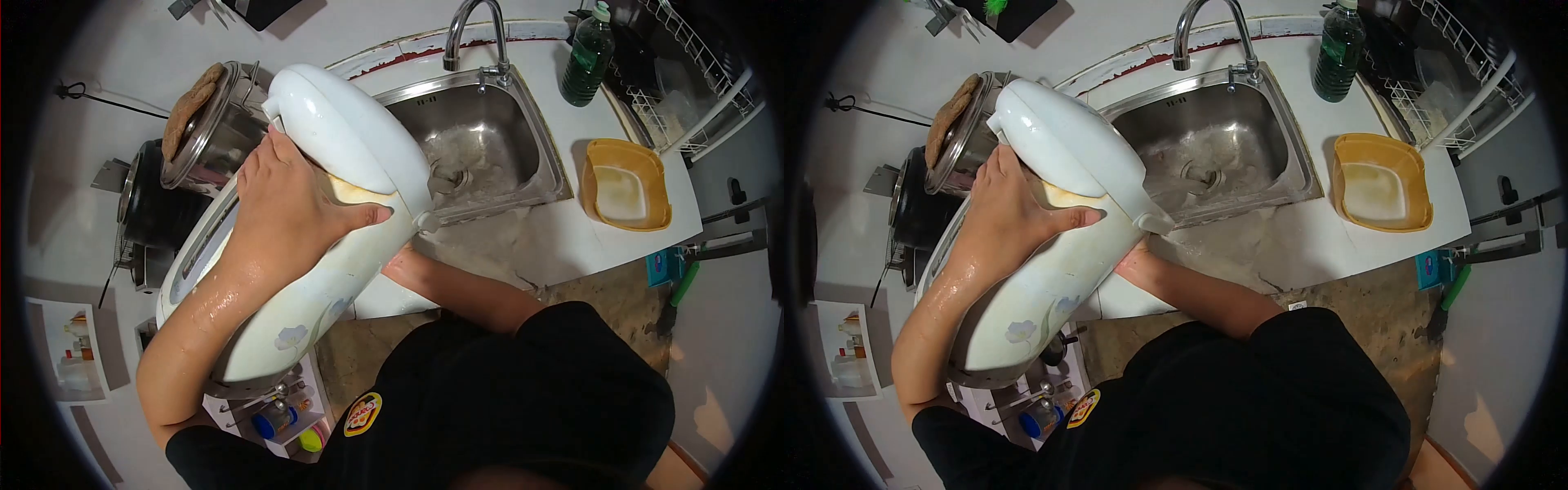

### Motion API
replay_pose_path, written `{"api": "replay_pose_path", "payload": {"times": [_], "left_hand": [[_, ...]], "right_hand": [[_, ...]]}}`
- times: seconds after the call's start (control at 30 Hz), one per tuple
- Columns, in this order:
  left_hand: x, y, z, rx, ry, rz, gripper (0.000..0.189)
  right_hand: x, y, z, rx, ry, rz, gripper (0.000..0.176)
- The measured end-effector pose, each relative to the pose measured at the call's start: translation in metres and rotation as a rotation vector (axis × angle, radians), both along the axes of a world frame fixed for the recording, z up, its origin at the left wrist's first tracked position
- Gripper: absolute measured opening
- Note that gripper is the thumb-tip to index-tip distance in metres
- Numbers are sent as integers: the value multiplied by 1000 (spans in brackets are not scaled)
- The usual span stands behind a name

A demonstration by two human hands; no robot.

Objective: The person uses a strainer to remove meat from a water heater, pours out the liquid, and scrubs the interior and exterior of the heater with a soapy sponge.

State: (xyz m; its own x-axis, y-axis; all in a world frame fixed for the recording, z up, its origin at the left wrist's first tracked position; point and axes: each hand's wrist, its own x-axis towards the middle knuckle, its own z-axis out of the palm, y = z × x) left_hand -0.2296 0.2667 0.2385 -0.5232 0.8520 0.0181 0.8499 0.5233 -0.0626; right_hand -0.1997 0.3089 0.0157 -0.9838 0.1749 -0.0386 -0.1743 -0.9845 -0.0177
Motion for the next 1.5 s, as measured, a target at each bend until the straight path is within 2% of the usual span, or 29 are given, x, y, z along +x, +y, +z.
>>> {"api": "replay_pose_path", "payload": {"times": [0.3,0.4,0.5,0.6,0.7,0.9,1.03,1.07,1.13,1.17,1.23,1.27,1.3,1.33,1.37,1.4,1.43,1.5], "left_hand": [[4,5,6,2,-46,-17,116],[3,5,4,-30,-7,-11,118],[7,8,7,-57,-6,5,120],[11,9,8,-36,-12,-9,120],[8,9,5,6,7,-56,117],[19,8,41,198,-69,-150,97],[20,-10,53,550,-114,-266,82],[16,-16,50,608,-207,-271,81],[-1,-30,35,719,-397,-289,80],[-8,-38,26,706,-295,-289,71],[-26,-50,-2,764,-570,-254,52],[-35,-56,-21,774,-782,-91,60],[-46,-60,-41,810,-858,-90,56],[-53,-63,-57,810,-1105,-8,54],[-72,-70,-97,848,-1114,-36,55],[-86,-75,-138,1017,-1348,-33,60],[-93,-73,-159,913,-1201,1,64],[-96,-69,-198,922,-1212,30,66]], "right_hand": [[5,-6,8,105,-56,-4,59],[11,-8,21,5,-139,-17,46],[20,-5,32,240,-166,-100,47],[11,-9,9,-56,9,-43,51],[7,-10,3,-124,78,-50,53],[13,46,43,11,199,-224,55],[14,108,80,190,296,-469,57],[19,119,89,240,287,-513,57],[32,132,105,362,241,-592,58],[44,131,116,443,190,-615,59],[58,130,129,605,97,-685,60],[60,130,132,687,56,-732,59],[59,129,134,767,13,-777,59],[55,130,127,756,-16,-821,52],[47,144,98,822,-57,-851,50],[41,157,74,888,-101,-878,47],[41,153,70,920,-149,-947,46],[50,145,61,1029,-254,-1046,48]]}}
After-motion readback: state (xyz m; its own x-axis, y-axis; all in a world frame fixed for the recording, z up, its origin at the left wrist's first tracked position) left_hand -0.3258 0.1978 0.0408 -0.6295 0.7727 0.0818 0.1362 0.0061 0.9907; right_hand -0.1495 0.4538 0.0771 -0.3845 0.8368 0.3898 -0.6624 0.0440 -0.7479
